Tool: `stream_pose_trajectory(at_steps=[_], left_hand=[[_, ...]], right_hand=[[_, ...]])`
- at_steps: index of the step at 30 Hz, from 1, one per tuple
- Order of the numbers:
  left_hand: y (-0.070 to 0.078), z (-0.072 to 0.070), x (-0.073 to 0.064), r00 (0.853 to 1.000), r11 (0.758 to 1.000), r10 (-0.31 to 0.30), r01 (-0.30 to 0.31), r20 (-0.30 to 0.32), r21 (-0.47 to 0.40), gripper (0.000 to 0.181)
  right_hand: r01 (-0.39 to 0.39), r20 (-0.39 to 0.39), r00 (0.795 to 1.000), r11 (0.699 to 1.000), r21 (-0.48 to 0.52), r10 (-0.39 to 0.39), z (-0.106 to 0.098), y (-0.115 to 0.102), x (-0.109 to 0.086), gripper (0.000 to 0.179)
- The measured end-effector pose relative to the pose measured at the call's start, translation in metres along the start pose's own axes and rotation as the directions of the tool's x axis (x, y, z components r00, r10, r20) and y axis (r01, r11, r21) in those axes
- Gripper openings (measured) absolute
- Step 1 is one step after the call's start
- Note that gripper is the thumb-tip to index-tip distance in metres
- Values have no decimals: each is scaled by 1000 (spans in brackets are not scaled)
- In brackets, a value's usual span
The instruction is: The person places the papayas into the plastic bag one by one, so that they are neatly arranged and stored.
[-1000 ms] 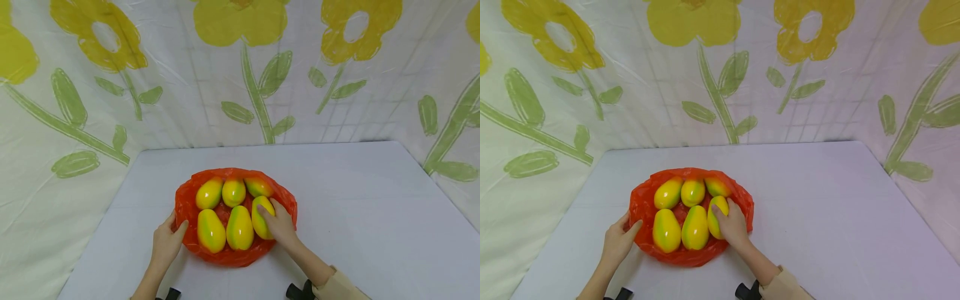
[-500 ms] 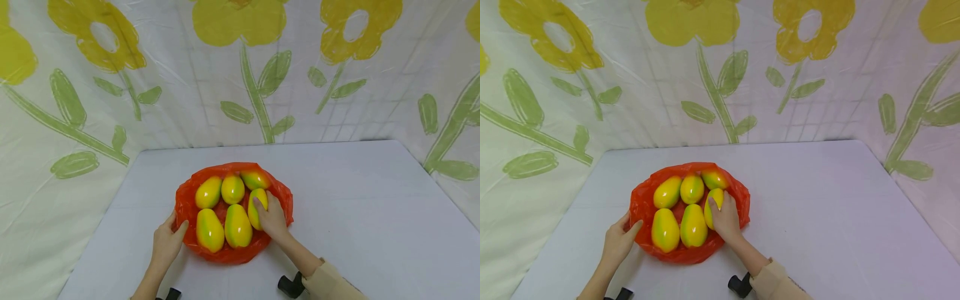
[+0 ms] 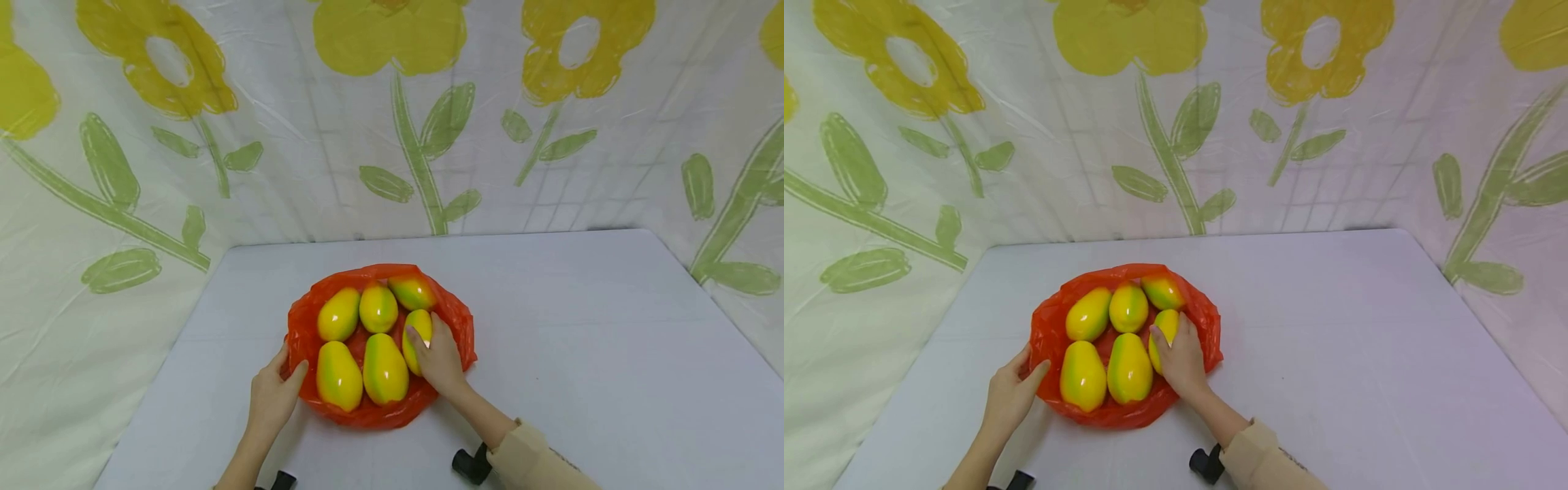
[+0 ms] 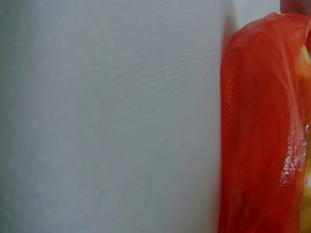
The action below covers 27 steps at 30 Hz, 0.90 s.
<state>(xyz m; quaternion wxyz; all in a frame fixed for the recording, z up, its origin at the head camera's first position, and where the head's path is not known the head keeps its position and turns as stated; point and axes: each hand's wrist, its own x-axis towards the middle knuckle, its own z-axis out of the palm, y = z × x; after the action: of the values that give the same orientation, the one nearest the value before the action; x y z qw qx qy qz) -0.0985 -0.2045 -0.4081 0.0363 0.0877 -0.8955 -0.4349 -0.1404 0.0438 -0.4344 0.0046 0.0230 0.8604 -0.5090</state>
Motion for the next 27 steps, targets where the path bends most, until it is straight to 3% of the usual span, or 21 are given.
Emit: stream_pose_trajectory(at_steps=[9, 27], left_hand=[[-2, -1, 0, 1000, 1000, 11, -11, -3, -5, 54], [1, 0, 0, 1000, 1000, 10, -10, -7, -1, 53]], right_hand=[[7, 51, 999, 979, -203, 4, -2, 7, -1, 73], [-11, 118, 992, 968, -252, 42, -23, 3, -15, 76]])
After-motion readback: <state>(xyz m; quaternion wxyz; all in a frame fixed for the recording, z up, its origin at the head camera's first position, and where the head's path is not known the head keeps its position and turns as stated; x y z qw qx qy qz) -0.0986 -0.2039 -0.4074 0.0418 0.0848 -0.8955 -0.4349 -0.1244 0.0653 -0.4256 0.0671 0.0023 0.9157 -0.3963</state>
